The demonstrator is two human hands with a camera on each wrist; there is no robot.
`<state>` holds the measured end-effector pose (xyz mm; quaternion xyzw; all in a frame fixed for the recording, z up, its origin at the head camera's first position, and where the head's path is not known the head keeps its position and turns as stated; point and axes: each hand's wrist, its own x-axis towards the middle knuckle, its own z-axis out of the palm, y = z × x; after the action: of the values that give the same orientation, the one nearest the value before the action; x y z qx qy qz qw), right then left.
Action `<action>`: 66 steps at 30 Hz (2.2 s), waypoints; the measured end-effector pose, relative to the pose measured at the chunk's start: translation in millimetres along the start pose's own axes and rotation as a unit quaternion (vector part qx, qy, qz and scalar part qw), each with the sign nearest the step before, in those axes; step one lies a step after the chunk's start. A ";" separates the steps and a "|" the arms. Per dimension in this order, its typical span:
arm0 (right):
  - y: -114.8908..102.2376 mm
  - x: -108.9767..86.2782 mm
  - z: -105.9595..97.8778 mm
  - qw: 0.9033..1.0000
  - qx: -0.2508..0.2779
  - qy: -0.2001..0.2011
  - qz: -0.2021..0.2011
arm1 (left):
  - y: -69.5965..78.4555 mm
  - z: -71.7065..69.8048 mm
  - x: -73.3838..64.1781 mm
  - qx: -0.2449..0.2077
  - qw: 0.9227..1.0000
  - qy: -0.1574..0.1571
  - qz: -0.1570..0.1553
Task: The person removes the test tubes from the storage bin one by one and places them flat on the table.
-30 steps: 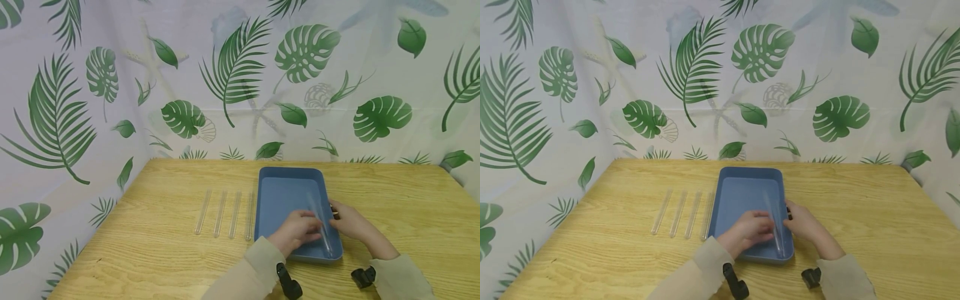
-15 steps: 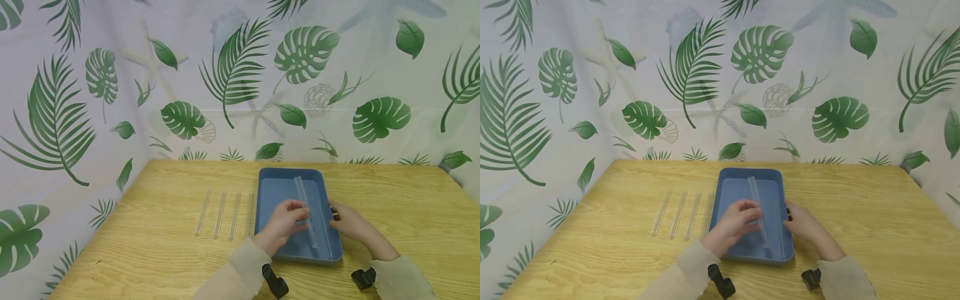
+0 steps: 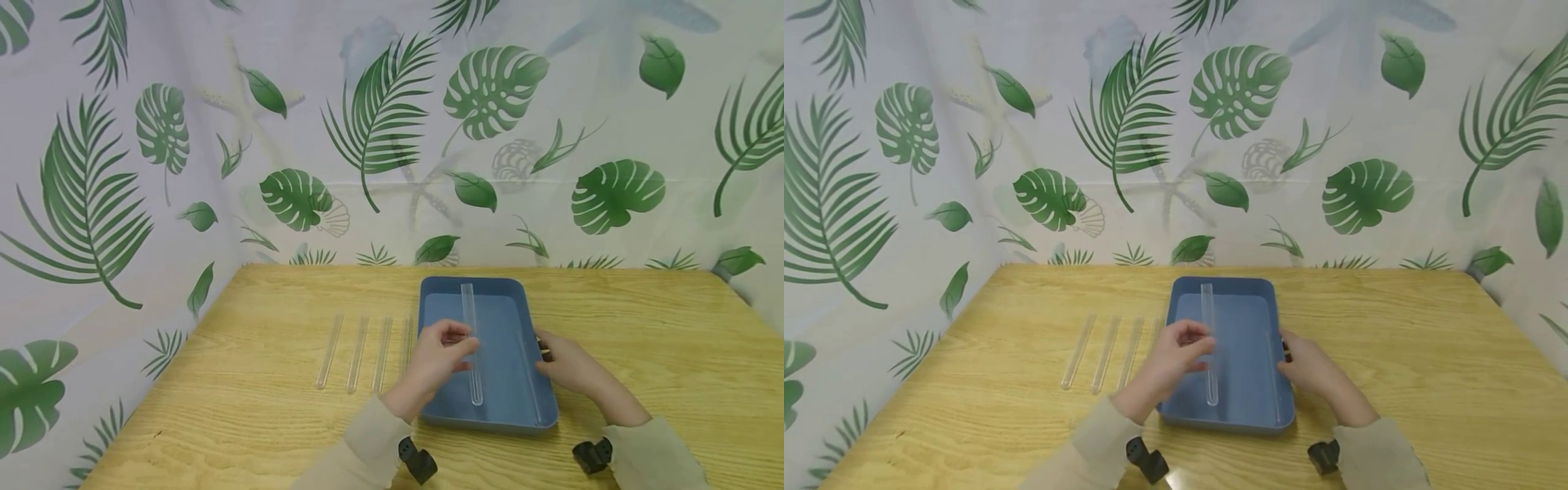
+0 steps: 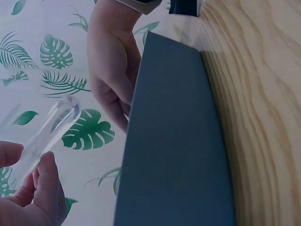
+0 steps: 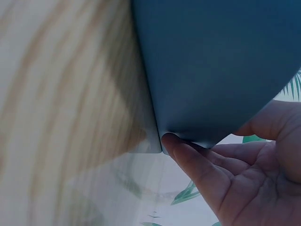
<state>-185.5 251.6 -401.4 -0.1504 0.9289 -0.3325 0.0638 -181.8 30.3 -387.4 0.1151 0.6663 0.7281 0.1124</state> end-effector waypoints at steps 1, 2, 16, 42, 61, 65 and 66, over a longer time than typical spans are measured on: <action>0.0 0.0 0.3 1.000 0.000 0.000 0.000 | 0.3 -3.4 -1.0 0.008 1.000 0.002 0.002; 0.1 0.1 0.4 1.000 0.001 -0.001 0.000 | 0.2 -7.0 -1.9 0.019 1.000 0.004 0.002; 3.7 1.7 1.7 1.000 0.000 -0.003 0.007 | 3.8 -46.1 -10.1 0.102 0.994 0.045 0.011; 8.7 2.5 1.7 1.000 -0.007 0.001 0.005 | 0.2 -106.1 -21.5 0.134 0.986 0.096 0.002; 4.2 -0.5 -2.2 1.000 -0.006 -0.003 0.004 | 4.4 -170.4 -20.4 0.203 0.958 0.190 -0.067; 5.1 -0.4 -1.7 1.000 -0.005 -0.003 0.005 | 7.4 -181.1 -21.3 0.224 0.955 0.178 -0.083; 5.3 -0.4 -1.6 1.000 -0.005 -0.002 0.005 | 8.2 -184.4 -21.5 0.230 0.954 0.173 -0.087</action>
<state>-186.7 256.5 -403.5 -0.1472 0.9310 -0.3273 0.0669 -220.1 -151.4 -395.4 -0.0487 0.8326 0.5510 0.0285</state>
